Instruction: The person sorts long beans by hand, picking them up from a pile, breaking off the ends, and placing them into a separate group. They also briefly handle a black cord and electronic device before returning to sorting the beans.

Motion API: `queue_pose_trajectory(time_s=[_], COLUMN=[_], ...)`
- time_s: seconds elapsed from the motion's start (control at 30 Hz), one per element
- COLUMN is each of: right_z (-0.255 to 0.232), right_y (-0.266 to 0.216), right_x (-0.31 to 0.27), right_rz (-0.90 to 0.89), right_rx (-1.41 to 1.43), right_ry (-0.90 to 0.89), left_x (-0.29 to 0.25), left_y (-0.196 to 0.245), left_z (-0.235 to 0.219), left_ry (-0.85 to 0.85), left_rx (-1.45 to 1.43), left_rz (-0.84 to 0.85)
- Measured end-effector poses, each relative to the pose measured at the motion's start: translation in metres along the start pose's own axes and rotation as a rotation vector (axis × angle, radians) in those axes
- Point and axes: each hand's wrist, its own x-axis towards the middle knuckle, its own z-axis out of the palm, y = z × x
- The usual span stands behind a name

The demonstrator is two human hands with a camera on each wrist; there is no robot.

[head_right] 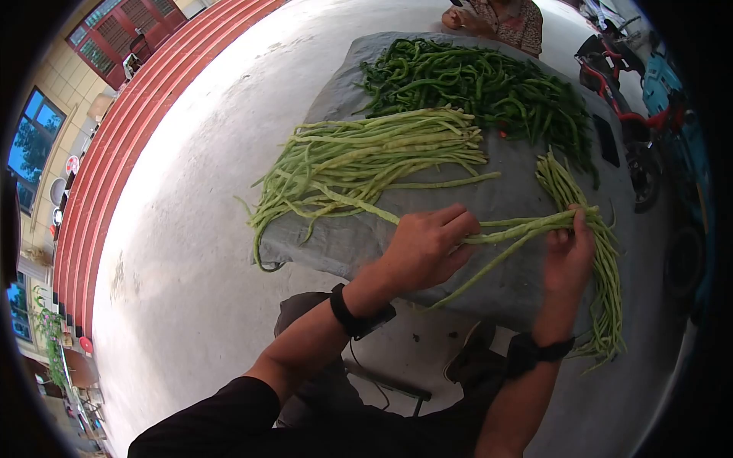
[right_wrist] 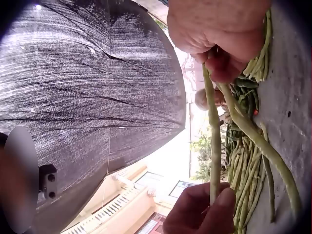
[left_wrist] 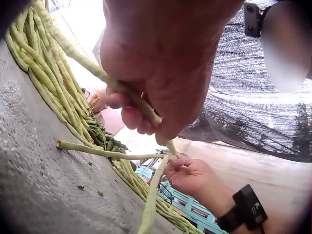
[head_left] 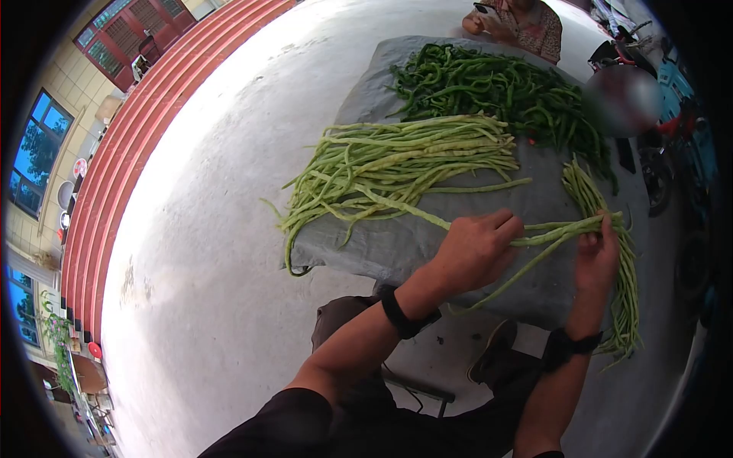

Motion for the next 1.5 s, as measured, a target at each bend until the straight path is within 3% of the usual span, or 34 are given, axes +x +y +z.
queue_pose_trajectory(time_s=[0.1,0.3,0.5,0.63,0.83,1.0,1.13,1.23,1.5], right_z=[-0.006,0.001,-0.01,0.011,0.021,0.025,0.024,0.024,0.028], right_y=[-0.001,-0.005,-0.014,-0.015,-0.022,-0.027,-0.029,-0.029,-0.026], right_x=[0.002,-0.002,0.0,-0.01,-0.016,-0.021,-0.023,-0.023,-0.024], right_rz=[-0.026,-0.035,-0.007,-0.044,-0.042,-0.041,-0.038,-0.028,-0.024], right_rx=[-0.032,-0.085,-0.075,-0.07,-0.015,0.023,0.018,-0.006,-0.016], right_ry=[0.015,0.012,-0.045,-0.096,-0.239,-0.321,-0.331,-0.288,-0.214], left_x=[-0.007,-0.007,-0.01,-0.006,0.001,0.006,0.0,-0.002,-0.007], left_y=[0.001,0.0,-0.01,-0.011,0.002,0.009,0.019,0.016,0.019], left_z=[0.009,0.006,0.006,0.002,0.011,0.029,0.036,0.04,0.044], left_ry=[-0.201,-0.316,-0.264,-0.308,-0.168,0.006,-0.197,-0.39,-0.338], left_rx=[-0.078,-0.086,-0.064,-0.017,-0.13,-0.097,-0.353,-0.293,-0.37], left_rz=[-0.019,-0.048,-0.112,-0.201,-0.245,-0.024,-0.145,-0.208,-0.24])
